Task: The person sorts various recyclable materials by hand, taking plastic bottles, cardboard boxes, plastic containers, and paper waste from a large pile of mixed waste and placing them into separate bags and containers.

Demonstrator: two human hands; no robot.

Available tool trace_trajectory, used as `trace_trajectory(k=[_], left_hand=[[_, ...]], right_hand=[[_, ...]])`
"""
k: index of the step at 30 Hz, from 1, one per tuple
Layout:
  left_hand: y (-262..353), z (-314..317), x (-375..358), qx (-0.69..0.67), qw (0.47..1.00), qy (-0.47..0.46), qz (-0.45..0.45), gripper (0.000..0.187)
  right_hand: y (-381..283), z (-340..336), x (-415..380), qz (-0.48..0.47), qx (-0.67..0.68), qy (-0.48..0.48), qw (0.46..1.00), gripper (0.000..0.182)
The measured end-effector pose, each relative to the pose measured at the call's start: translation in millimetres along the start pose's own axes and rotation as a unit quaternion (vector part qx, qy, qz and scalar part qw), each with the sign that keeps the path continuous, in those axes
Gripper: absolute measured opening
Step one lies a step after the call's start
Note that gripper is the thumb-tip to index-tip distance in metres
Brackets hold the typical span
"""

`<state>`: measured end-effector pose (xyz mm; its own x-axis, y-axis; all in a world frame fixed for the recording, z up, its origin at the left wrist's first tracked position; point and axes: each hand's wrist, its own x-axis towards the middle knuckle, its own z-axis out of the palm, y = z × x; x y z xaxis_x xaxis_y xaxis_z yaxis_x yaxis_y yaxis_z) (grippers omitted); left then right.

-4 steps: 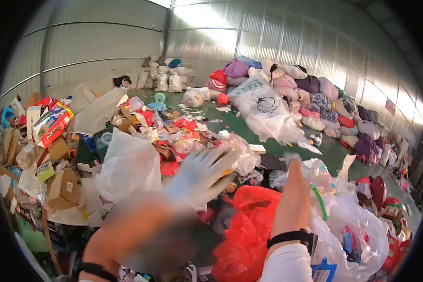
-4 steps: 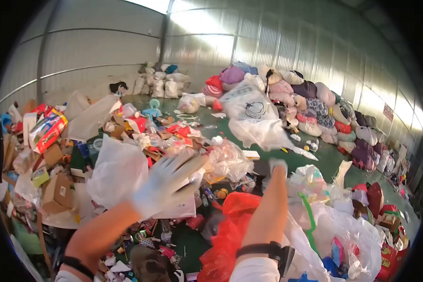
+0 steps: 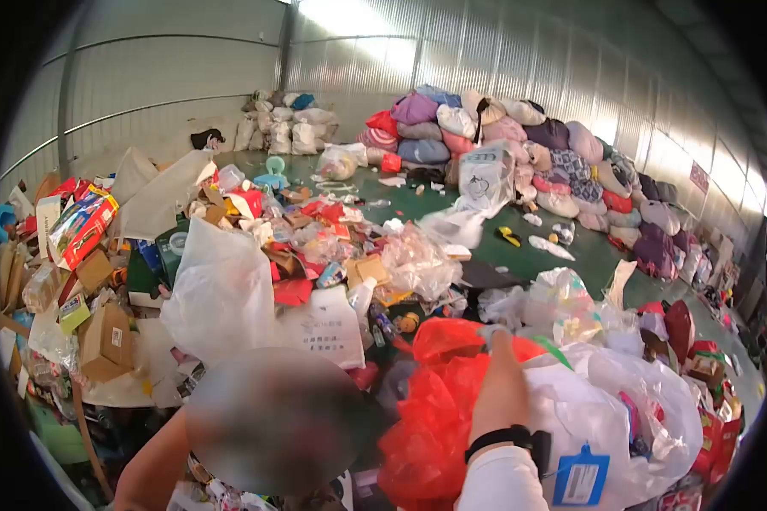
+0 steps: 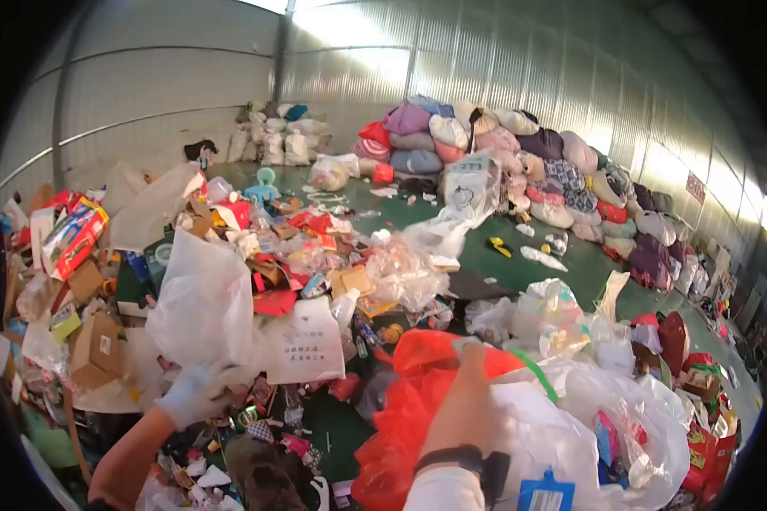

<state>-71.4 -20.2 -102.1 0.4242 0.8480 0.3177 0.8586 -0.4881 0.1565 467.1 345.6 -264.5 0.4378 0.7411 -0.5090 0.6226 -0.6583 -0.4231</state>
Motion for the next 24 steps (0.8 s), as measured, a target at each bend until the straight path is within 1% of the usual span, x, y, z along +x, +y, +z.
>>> trace_trajectory(k=[1, 2, 3, 4, 5, 6, 7, 9, 10, 11, 12, 13, 14, 15, 17, 19, 20, 21, 22, 23, 24], left_hand=[[-24, 15, -41, -0.030, 0.987, -0.045, -0.154, 0.045], [-56, 39, -94, -0.055, 0.968, -0.002, -0.246, 0.048], [-49, 30, -120, -0.056, 0.929, -0.091, -0.355, 0.049], [-72, 47, -161, -0.042, 0.935, -0.115, -0.332, 0.051], [-75, 48, -186, -0.077, 0.919, -0.150, -0.356, 0.052], [-74, 44, -209, -0.112, 0.900, -0.184, -0.379, 0.054], [-74, 46, -229, -0.125, 0.873, -0.211, -0.422, 0.054], [-64, 48, -255, -0.149, 0.828, -0.257, -0.476, 0.050], [-63, 53, -269, -0.152, 0.825, -0.259, -0.479, 0.050], [-62, 60, -283, -0.218, 0.820, -0.230, -0.476, 0.047], [-61, 65, -295, -0.283, 0.811, -0.199, -0.472, 0.044], [-60, 67, -302, -0.285, 0.808, -0.199, -0.476, 0.044], [-59, 69, -308, -0.283, 0.815, -0.192, -0.468, 0.043], [-56, 69, -312, -0.281, 0.821, -0.186, -0.460, 0.042], [-54, 69, -319, -0.274, 0.815, -0.201, -0.469, 0.039], [-57, 76, -332, -0.336, 0.796, -0.145, -0.482, 0.038], [-51, 78, -334, -0.336, 0.801, -0.106, -0.483, 0.030], [-51, 81, -333, -0.412, 0.748, -0.077, -0.515, 0.028], [-53, 95, -341, -0.482, 0.680, -0.042, -0.551, 0.026], [-87, 150, -385, -0.598, 0.600, 0.014, -0.531, 0.024], [-55, 130, -355, -0.576, 0.503, 0.023, -0.644, 0.025]], right_hand=[[7, 39, -37, -0.078, -0.063, -0.040, 0.994, 0.037], [10, 69, -76, -0.091, -0.057, -0.043, 0.993, 0.036], [8, 81, -119, -0.102, -0.054, -0.039, 0.993, 0.038], [12, 91, -125, -0.163, -0.087, -0.037, 0.982, 0.038], [15, 102, -130, -0.225, -0.121, -0.033, 0.966, 0.038], [-8, 152, -100, -0.176, -0.155, -0.062, 0.970, 0.039], [-13, 172, -107, -0.257, -0.141, -0.028, 0.956, 0.037], [-26, 214, -116, -0.363, -0.186, -0.046, 0.912, 0.035], [-28, 231, -131, -0.377, -0.169, -0.068, 0.908, 0.032], [-28, 242, -155, -0.392, -0.151, -0.089, 0.903, 0.030], [-29, 244, -190, -0.356, -0.163, -0.153, 0.907, 0.028], [-30, 247, -217, -0.317, -0.175, -0.216, 0.907, 0.028], [-23, 277, -202, -0.347, -0.194, -0.195, 0.897, 0.023], [-17, 278, -231, -0.327, -0.178, -0.231, 0.899, 0.023], [-1, 307, -233, -0.361, -0.246, -0.242, 0.866, 0.027], [18, 336, -230, -0.378, -0.312, -0.254, 0.834, 0.032], [28, 341, -239, -0.395, -0.333, -0.251, 0.819, 0.034], [41, 346, -246, -0.378, -0.310, -0.260, 0.833, 0.034], [54, 353, -252, -0.363, -0.292, -0.276, 0.840, 0.034], [67, 359, -253, -0.430, -0.321, -0.258, 0.804, 0.032], [83, 378, -243, -0.416, -0.316, -0.301, 0.798, 0.028]])
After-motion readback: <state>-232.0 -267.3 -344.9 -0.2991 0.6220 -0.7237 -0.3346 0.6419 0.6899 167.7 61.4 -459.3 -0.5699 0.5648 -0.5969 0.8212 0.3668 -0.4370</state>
